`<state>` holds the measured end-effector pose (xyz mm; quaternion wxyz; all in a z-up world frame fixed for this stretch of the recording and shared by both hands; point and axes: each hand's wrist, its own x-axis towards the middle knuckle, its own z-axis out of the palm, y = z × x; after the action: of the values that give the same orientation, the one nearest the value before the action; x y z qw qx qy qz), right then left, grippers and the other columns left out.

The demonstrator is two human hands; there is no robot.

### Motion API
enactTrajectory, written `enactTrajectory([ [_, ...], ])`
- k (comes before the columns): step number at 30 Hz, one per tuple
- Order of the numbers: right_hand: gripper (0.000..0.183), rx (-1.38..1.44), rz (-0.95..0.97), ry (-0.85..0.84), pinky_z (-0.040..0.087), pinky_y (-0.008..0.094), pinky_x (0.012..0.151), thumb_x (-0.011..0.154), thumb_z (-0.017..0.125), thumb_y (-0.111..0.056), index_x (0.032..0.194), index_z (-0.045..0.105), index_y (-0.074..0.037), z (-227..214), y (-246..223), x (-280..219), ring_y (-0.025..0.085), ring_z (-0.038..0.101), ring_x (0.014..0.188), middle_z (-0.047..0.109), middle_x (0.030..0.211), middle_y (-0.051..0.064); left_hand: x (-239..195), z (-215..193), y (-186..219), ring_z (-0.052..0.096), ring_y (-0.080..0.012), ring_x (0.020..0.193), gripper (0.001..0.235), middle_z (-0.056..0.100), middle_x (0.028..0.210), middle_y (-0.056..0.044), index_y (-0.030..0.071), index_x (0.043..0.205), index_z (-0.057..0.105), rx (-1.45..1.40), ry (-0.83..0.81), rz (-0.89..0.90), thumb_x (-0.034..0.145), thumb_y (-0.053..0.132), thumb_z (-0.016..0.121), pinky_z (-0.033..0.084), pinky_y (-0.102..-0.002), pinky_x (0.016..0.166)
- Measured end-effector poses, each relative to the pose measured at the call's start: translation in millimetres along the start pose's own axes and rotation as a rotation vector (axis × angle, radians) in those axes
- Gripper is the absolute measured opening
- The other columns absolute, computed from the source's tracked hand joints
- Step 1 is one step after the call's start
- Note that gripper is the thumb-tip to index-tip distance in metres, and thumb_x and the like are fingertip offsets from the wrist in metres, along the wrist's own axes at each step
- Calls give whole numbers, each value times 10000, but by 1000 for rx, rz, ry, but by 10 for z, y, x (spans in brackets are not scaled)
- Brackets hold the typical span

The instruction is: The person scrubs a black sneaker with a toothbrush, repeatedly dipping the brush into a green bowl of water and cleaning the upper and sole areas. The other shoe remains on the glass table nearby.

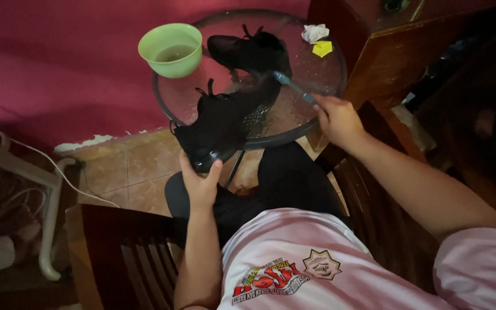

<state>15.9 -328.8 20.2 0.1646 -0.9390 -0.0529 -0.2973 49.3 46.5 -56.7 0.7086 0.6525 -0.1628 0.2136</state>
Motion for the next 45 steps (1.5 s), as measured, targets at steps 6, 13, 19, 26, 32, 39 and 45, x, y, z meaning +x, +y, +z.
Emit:
enactTrajectory([
  [6,224,134,-188,-126,602,406,716,1002,614,-199,1152,764,-125,-20,-756,-363,326,744,833,754,1002,113,-32,108,191,540,-238,1216,856,571,1315,-160,108,1477,446,11,42,-43,764,229,905,389,-431,1075],
  [13,219,196,-185,-94,580,432,786,1031,592,-110,1163,731,-4,193,-480,-422,347,688,786,704,906,166,-23,151,228,552,-238,1284,861,558,1415,-143,106,1523,437,-9,32,-119,802,214,895,383,-434,1133],
  [19,275,-24,-62,-21,585,343,802,1010,621,-140,1257,736,-111,161,91,-87,265,740,923,742,1027,41,-11,171,388,553,-279,1311,850,557,1429,-151,112,1542,428,-22,1,-124,827,220,873,396,-460,1132],
  [26,171,311,-199,-150,569,322,798,1015,613,-129,1089,753,-63,76,-1081,-587,239,715,829,731,917,73,-41,116,260,550,-283,1299,973,567,1406,-206,60,1540,403,64,-74,-70,757,303,927,388,-465,1132],
  [32,148,295,-30,-475,556,350,844,1001,615,-157,1046,756,-153,-13,-710,-302,218,711,859,736,912,13,-29,92,199,546,-266,1313,1056,572,1415,-163,91,1528,429,4,-116,-61,673,393,972,372,-455,1153],
  [39,306,104,-228,-375,545,369,676,1009,585,-86,1263,740,-158,-278,-629,-157,238,650,780,637,849,53,-105,187,303,585,-387,1281,1181,625,1337,-215,63,1506,417,93,-87,-61,552,414,1019,402,-533,1119],
  [45,225,49,-388,-289,538,379,713,995,619,-83,1180,743,-114,-321,-1214,-211,272,673,734,683,844,99,-93,248,484,564,-420,1298,1215,610,1361,-227,79,1505,435,75,-153,-55,502,460,1006,391,-550,1118],
])
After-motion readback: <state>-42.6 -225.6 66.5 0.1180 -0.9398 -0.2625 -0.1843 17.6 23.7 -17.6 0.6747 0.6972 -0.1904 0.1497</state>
